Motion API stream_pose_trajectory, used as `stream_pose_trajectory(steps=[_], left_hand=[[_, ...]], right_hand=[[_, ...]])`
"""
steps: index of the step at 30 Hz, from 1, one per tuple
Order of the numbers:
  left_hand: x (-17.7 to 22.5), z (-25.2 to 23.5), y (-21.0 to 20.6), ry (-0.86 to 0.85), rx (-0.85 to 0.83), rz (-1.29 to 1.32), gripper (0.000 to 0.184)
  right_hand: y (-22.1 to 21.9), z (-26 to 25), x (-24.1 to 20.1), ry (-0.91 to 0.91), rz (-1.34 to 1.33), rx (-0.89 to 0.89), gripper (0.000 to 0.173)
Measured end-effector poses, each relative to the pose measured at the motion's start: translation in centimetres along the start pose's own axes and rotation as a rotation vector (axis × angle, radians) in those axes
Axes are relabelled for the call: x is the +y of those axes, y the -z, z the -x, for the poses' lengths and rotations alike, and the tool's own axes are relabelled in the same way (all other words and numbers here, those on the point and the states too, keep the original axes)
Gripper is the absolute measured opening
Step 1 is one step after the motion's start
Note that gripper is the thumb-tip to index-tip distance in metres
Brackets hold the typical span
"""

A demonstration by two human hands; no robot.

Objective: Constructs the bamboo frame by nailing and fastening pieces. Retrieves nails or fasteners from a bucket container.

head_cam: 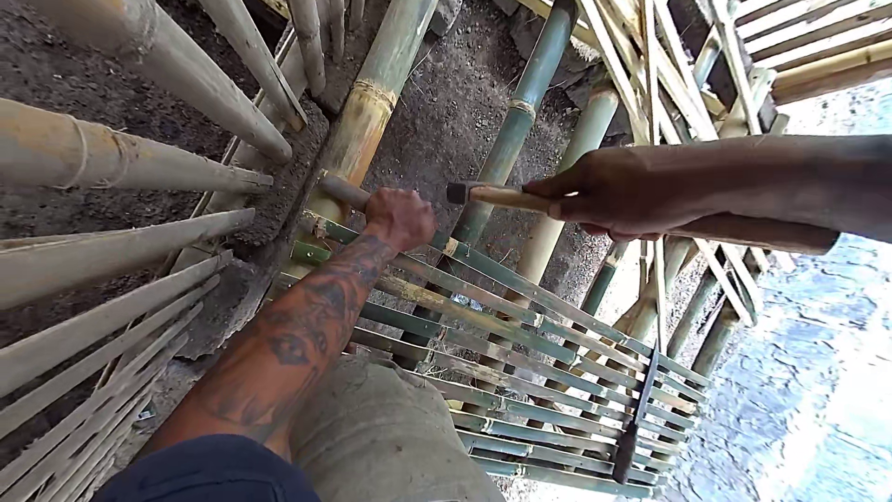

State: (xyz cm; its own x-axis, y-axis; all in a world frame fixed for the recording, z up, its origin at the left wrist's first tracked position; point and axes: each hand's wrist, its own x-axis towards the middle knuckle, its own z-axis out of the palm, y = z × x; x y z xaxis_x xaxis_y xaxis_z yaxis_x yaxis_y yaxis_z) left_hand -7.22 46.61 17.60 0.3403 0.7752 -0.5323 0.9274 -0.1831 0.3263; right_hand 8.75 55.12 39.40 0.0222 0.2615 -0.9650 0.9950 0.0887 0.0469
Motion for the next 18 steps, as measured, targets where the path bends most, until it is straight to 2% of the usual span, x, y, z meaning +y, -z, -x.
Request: stream_pose_trajectory(steps=[5,7,9,12,18], left_hand=[[0.0,0.0,0.1,-0.009,-0.009,0.018,0.054],[0.0,0.0,0.3,0.001,-0.021,0.026,0.054],[0.1,0.1,0.3,0.009,-0.027,0.039,0.054],[0.2,0.1,0.3,0.001,-0.027,0.023,0.054],[0.0,-0.1,0.1,-0.009,-0.005,0.023,0.052]], right_hand=[[-1.8,0.3,-0.6,0.141,0.353,-0.035,0.038],[-2.2,0.2,-0.4,0.150,0.356,-0.024,0.040],[-2.5,-0.1,0.0,0.146,0.329,-0.035,0.035],[-1.6,0.2,0.5,0.020,0.228,-0.146,0.032],[-0.9,0.5,-0.3,0.055,0.250,-0.001,0.043]])
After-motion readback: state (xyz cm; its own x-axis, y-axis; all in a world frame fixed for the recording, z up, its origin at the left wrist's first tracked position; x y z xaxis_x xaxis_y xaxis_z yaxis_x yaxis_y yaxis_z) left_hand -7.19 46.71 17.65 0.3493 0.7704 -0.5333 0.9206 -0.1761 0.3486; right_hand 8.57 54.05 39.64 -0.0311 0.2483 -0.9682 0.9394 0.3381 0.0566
